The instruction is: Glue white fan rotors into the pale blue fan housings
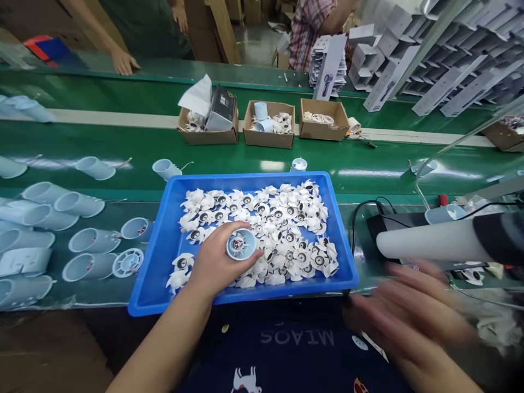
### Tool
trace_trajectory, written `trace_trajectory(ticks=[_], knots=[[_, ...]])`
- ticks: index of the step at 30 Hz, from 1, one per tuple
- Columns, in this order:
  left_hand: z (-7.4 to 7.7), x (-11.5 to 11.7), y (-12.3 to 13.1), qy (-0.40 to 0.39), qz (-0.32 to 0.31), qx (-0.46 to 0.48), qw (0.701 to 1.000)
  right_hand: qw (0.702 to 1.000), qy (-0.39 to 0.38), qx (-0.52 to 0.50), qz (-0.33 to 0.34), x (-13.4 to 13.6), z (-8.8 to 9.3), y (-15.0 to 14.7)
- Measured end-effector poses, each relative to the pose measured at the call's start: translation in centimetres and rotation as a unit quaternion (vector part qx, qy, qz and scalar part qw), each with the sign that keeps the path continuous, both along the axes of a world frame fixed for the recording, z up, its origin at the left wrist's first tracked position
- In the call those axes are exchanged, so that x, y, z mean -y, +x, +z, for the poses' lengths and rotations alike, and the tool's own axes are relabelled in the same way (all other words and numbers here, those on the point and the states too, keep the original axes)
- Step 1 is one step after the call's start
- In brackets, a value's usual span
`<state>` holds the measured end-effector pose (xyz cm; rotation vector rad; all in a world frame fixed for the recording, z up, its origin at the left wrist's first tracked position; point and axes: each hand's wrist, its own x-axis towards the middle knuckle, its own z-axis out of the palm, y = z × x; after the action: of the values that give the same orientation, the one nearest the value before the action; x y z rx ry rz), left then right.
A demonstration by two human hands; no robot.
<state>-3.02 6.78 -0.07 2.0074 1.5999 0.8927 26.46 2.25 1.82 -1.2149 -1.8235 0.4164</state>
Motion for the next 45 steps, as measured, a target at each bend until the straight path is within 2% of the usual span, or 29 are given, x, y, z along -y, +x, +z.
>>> trace_trajectory(ticks=[1,2,4,5,8,11,14,16,20,24,26,27,28,29,30,31,32,33,35,37,45], knots=[[0.0,0.1,0.0,0.002,0.001,-0.001,1.000,0.994,-0.016,0.089,0.066,-0.7,-0.3,-1.4],[-0.1,0.1,0.0,0.003,0.006,0.001,1.000,0.973,-0.038,0.189,0.131,-1.8,-0.6,-2.7],[-0.3,0.2,-0.2,0.005,0.023,0.011,1.000,0.899,-0.091,0.365,0.226,-4.2,-1.5,-5.0],[-0.4,0.2,-0.3,0.006,0.029,0.016,0.999,0.867,-0.115,0.419,0.245,-5.5,-2.0,-6.0],[-0.6,0.3,-0.5,0.002,0.036,0.025,0.999,0.829,-0.160,0.474,0.248,-7.9,-3.0,-7.8],[-0.4,0.3,-0.5,-0.011,0.029,0.023,0.999,0.800,-0.191,0.514,0.243,-8.7,-3.3,-8.4],[-0.2,0.4,-0.4,-0.019,0.019,0.021,0.999,0.791,-0.216,0.524,0.230,-8.5,-3.3,-8.2],[-0.1,0.5,-0.4,-0.018,0.023,0.032,0.999,0.798,-0.229,0.514,0.216,-8.0,-3.5,-8.0],[-0.2,0.6,-0.7,-0.020,0.038,0.068,0.997,0.844,-0.238,0.446,0.180,-6.7,-3.6,-7.2],[-0.2,0.7,-1.0,-0.023,0.064,0.114,0.991,0.897,-0.247,0.326,0.167,-5.1,-2.6,-5.5],[0.2,1.0,-0.7,-0.027,0.064,0.141,0.988,0.920,-0.277,0.199,0.193,-4.2,-1.9,-4.6],[0.4,1.3,-0.4,-0.030,0.056,0.145,0.987,0.921,-0.315,0.081,0.212,-3.8,-1.7,-4.3],[0.7,1.6,-0.1,-0.036,0.041,0.143,0.988,0.900,-0.363,-0.064,0.231,-3.3,-1.5,-4.0],[1.1,2.0,0.4,-0.043,0.020,0.132,0.990,0.851,-0.412,-0.215,0.243,-2.9,-1.4,-3.9],[1.4,2.4,0.9,-0.051,-0.009,0.116,0.992,0.784,-0.453,-0.346,0.247,-2.5,-1.4,-4.0],[1.8,2.7,1.3,-0.057,-0.044,0.097,0.993,0.719,-0.483,-0.436,0.245,-2.2,-1.5,-4.1],[2.0,3.0,1.8,-0.060,-0.080,0.080,0.992,0.677,-0.502,-0.481,0.240,-1.9,-1.6,-4.2],[2.3,3.2,2.2,-0.058,-0.111,0.064,0.990,0.655,-0.514,-0.502,0.233,-1.7,-1.7,-4.3],[2.5,3.5,2.7,-0.044,-0.152,0.034,0.987,0.640,-0.524,-0.516,0.222,-1.4,-1.9,-4.5],[2.5,3.5,2.9,-0.026,-0.165,0.007,0.986,0.640,-0.526,-0.515,0.219,-1.3,-2.0,-4.5],[2.7,3.7,3.0,0.017,-0.166,-0.029,0.986,0.681,-0.502,-0.479,0.236,-1.2,-1.7,-4.2]])
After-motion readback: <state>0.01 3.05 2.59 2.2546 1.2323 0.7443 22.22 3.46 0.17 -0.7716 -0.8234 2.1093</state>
